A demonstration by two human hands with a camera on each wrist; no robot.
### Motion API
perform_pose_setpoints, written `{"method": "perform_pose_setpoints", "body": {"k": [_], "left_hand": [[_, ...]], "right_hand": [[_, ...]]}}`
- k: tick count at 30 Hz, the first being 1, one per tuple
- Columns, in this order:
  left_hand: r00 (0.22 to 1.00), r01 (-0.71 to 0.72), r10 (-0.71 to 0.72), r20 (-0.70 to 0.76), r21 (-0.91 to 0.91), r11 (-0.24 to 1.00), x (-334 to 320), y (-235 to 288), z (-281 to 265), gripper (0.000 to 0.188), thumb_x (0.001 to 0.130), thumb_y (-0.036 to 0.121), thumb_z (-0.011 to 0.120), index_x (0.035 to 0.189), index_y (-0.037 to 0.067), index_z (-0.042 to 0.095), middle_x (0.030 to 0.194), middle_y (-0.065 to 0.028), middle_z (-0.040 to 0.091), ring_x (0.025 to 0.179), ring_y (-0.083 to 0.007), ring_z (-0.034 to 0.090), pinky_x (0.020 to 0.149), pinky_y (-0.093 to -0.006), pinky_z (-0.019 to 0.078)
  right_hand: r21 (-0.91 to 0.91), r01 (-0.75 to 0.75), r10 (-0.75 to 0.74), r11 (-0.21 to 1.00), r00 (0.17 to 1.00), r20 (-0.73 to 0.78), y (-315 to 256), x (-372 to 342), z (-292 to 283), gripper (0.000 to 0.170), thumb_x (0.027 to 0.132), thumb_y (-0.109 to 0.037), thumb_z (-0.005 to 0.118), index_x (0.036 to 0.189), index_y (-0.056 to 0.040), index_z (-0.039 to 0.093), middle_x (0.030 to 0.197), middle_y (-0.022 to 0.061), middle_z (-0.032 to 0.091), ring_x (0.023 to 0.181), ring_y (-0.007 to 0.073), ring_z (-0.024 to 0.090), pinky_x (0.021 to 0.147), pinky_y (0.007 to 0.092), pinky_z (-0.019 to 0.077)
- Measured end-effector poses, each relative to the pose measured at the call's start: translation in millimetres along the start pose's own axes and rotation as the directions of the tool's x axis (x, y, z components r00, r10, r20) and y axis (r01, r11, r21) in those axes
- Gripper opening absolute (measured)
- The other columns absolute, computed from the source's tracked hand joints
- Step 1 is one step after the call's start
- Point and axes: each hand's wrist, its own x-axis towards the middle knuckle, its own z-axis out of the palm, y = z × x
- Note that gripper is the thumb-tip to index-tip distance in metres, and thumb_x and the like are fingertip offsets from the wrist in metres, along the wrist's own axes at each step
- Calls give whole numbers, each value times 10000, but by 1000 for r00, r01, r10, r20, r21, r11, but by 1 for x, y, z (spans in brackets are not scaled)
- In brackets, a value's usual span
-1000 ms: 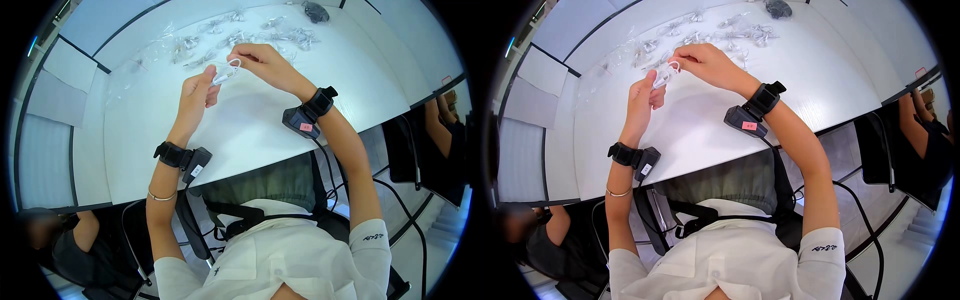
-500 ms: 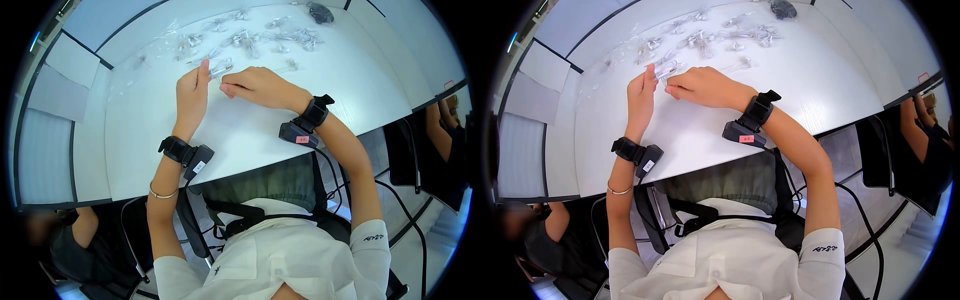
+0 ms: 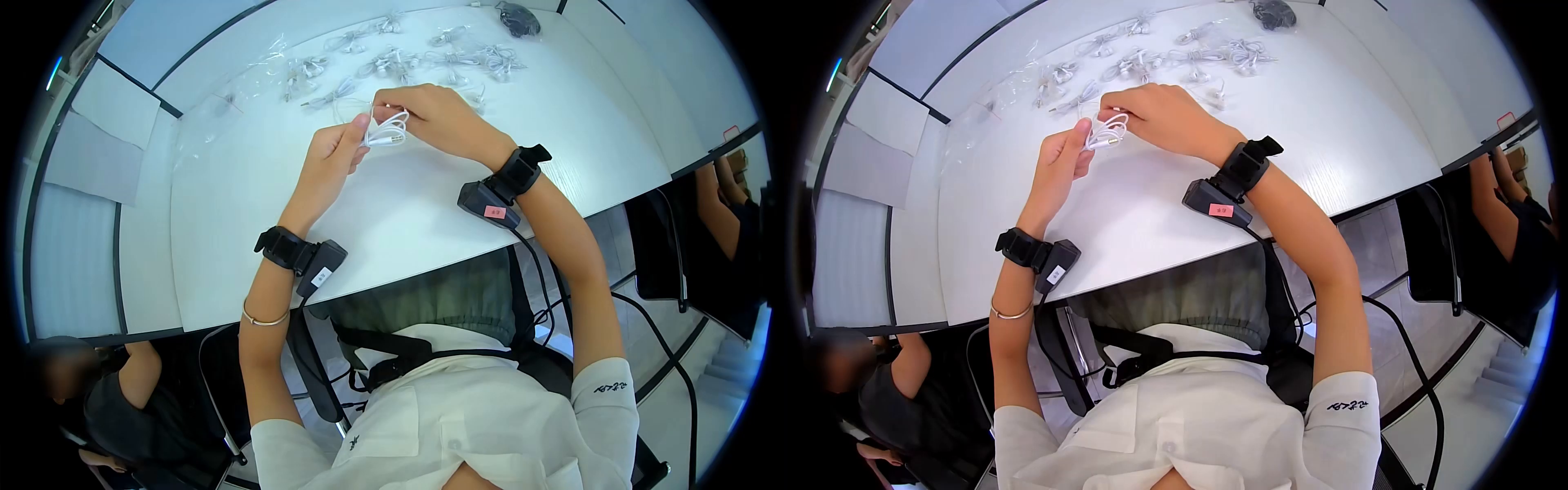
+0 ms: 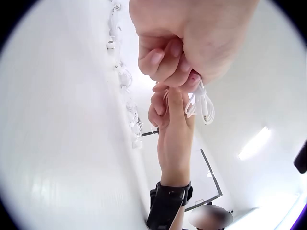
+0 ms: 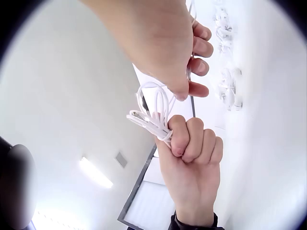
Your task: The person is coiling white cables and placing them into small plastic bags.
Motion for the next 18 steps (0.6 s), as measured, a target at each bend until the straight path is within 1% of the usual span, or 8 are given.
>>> {"method": "perform_pose_setpoints", "body": {"k": [1, 4, 5, 7, 9, 13, 16, 18], "left_hand": [[1000, 1, -1, -8, -9, 1000, 0, 0, 1, 456, 924, 404, 434, 602, 82, 421, 555, 64, 312, 484, -30, 242, 437, -199, 207], [1000, -15, 14, -18, -30, 999, 1, -2, 2, 435, 927, 387, 437, 596, 110, 382, 554, 80, 252, 475, -25, 180, 426, -208, 146], [999, -5, 6, -43, 5, 1000, 1, -3, 3, 433, 929, 382, 434, 603, 100, 394, 556, 75, 276, 482, -23, 202, 428, -204, 162], [993, -99, 107, -50, 141, 985, 3, -10, 2, 427, 933, 372, 427, 617, 86, 418, 556, 68, 304, 492, -22, 235, 433, -201, 188], [994, -84, 96, -56, 185, 979, 3, -7, 2, 462, 932, 366, 429, 609, 36, 416, 556, 38, 331, 507, -56, 265, 458, -230, 237], [991, -117, 133, -23, 335, 935, 5, -11, -2, 488, 925, 358, 441, 609, -13, 427, 540, 8, 335, 516, -80, 284, 471, -251, 265], [997, -70, 71, 11, 314, 947, 5, -13, -1, 498, 919, 355, 448, 612, -36, 441, 518, -13, 342, 506, -97, 292, 466, -275, 275], [995, -86, 98, -13, 376, 923, 4, -11, 0, 502, 917, 353, 451, 615, -49, 452, 507, -43, 348, 496, -116, 296, 464, -294, 282]], "right_hand": [[9, 44, -44, 999, 998, -43, 1, 0, 0, 233, 715, 12, 461, 905, -76, 563, 799, 90, 614, 720, 268, 574, 623, 350, 433], [42, 16, -15, 999, 1000, -24, -1, 1, -1, 219, 731, 19, 445, 893, -65, 566, 781, 77, 605, 715, 245, 559, 634, 323, 423], [96, -1, 1, 995, 1000, 0, -3, 2, -2, 231, 724, 26, 440, 895, -59, 569, 792, 90, 604, 723, 239, 557, 642, 317, 418], [187, -42, 40, 982, 999, 11, -1, 2, -2, 149, 788, -32, 462, 889, -49, 570, 735, 86, 565, 668, 198, 513, 616, 295, 394], [197, -73, 71, 978, 997, 17, -7, 3, -10, 125, 838, -103, 472, 888, -40, 568, 698, 66, 527, 635, 161, 462, 593, 278, 369], [296, -53, 51, 954, 999, 14, -6, 4, -13, 226, 897, -233, 478, 883, -25, 566, 661, 29, 467, 609, 106, 381, 562, 254, 326], [388, -63, 41, 920, 997, 65, -1, 3, -12, 185, 881, -205, 480, 901, -44, 570, 759, 0, 521, 677, 87, 420, 616, 236, 344], [413, -87, 44, 907, 993, 113, 2, 3, -13, 161, 863, -189, 488, 900, -55, 568, 801, -7, 536, 717, 84, 441, 648, 230, 355]]}}
